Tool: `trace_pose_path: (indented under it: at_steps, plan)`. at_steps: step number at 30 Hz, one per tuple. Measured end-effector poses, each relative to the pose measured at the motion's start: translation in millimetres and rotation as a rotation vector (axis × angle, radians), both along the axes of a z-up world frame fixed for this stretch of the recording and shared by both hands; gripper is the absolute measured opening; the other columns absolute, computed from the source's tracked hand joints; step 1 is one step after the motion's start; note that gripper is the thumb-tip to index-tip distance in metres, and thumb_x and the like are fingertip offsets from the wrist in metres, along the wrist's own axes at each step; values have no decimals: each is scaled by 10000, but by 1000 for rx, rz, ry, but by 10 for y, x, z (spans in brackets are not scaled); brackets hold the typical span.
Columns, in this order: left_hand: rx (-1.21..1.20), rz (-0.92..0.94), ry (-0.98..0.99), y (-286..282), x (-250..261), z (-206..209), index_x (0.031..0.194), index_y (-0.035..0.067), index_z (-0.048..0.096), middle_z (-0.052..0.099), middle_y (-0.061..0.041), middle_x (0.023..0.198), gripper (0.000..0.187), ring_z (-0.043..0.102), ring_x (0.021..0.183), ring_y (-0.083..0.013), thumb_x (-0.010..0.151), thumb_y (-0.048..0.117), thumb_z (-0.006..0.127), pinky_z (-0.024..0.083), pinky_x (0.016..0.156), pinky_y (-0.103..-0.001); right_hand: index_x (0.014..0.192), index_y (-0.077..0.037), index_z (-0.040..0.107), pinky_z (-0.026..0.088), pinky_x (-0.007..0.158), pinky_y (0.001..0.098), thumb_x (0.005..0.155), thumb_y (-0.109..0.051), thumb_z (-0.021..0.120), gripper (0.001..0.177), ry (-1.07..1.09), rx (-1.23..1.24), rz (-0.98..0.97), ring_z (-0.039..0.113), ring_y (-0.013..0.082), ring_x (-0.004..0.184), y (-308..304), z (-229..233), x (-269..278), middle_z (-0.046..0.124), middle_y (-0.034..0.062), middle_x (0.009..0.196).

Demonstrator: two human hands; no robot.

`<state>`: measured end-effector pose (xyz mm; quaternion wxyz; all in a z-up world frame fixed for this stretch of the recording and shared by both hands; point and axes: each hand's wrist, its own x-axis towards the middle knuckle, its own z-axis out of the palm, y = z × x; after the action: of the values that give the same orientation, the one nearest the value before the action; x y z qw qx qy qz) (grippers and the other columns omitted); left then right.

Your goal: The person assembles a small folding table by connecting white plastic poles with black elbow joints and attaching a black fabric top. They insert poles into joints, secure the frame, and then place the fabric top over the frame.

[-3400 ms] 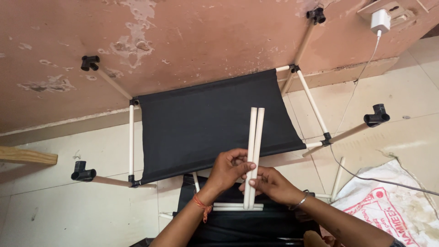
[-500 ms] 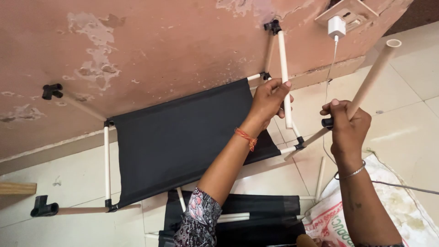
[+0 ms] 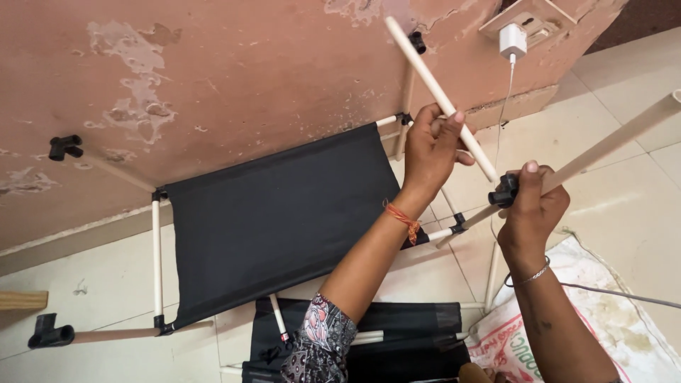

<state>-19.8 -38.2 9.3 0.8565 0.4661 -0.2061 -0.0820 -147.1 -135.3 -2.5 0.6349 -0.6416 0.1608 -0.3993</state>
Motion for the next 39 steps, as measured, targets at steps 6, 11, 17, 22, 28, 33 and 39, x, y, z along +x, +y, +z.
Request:
trace_pose_path:
  at_steps: [6, 11, 17, 22, 28, 33, 39]
  plan:
    - [58, 33, 33, -90, -42, 64, 1225, -73, 518, 712, -134, 880, 411, 683, 670, -118, 1034, 281, 605, 594, 515, -246, 853, -14, 564, 390, 462, 238, 1124, -315, 602, 407, -27, 34, 12, 527, 94, 542, 60, 54, -35, 572, 41, 705]
    - [80, 25, 24, -111, -27, 83, 1210, -83, 529, 709, -137, 869, 412, 672, 640, -117, 1038, 283, 609, 582, 505, -241, 857, 15, 617, 406, 470, 238, 1125, -315, 592, 426, -11, -12, -38, 554, 104, 541, 75, 55, -62, 607, 59, 702]
    - [115, 45, 14, -136, -24, 100, 1197, -80, 535, 713, -130, 846, 399, 648, 588, -104, 1036, 278, 606, 553, 481, -231, 872, 40, 646, 414, 494, 236, 1148, -340, 577, 475, -9, -88, -61, 550, 101, 553, 91, 53, -78, 619, 67, 708]
    - [99, 56, 23, -136, -33, 86, 1194, -72, 540, 713, -126, 849, 378, 641, 580, -100, 1039, 267, 601, 553, 483, -231, 882, 38, 644, 421, 488, 236, 1151, -349, 560, 479, -16, -77, -53, 561, 103, 547, 99, 52, -72, 624, 69, 704]
    - [58, 22, 47, -134, -31, 4, 1184, -73, 521, 707, -130, 855, 374, 669, 616, -113, 1048, 269, 591, 576, 512, -239, 896, 28, 612, 442, 510, 238, 1166, -362, 531, 481, -43, -93, -38, 562, 105, 568, 76, -3, -63, 610, 69, 729]
    - [69, -5, 83, -166, -5, -77, 1181, -76, 504, 699, -136, 843, 385, 659, 605, -124, 1037, 268, 604, 581, 508, -249, 925, 21, 581, 449, 551, 242, 1181, -343, 529, 448, -82, -98, -49, 543, 105, 601, 75, -70, -18, 600, 73, 752]
    - [83, -92, 135, -190, 50, -142, 1166, -84, 507, 696, -143, 855, 361, 665, 597, -141, 1029, 236, 602, 578, 494, -259, 1101, 59, 634, 500, 629, 224, 1173, -359, 505, 444, -104, -227, 53, 680, 130, 789, 98, -33, -55, 682, 104, 916]
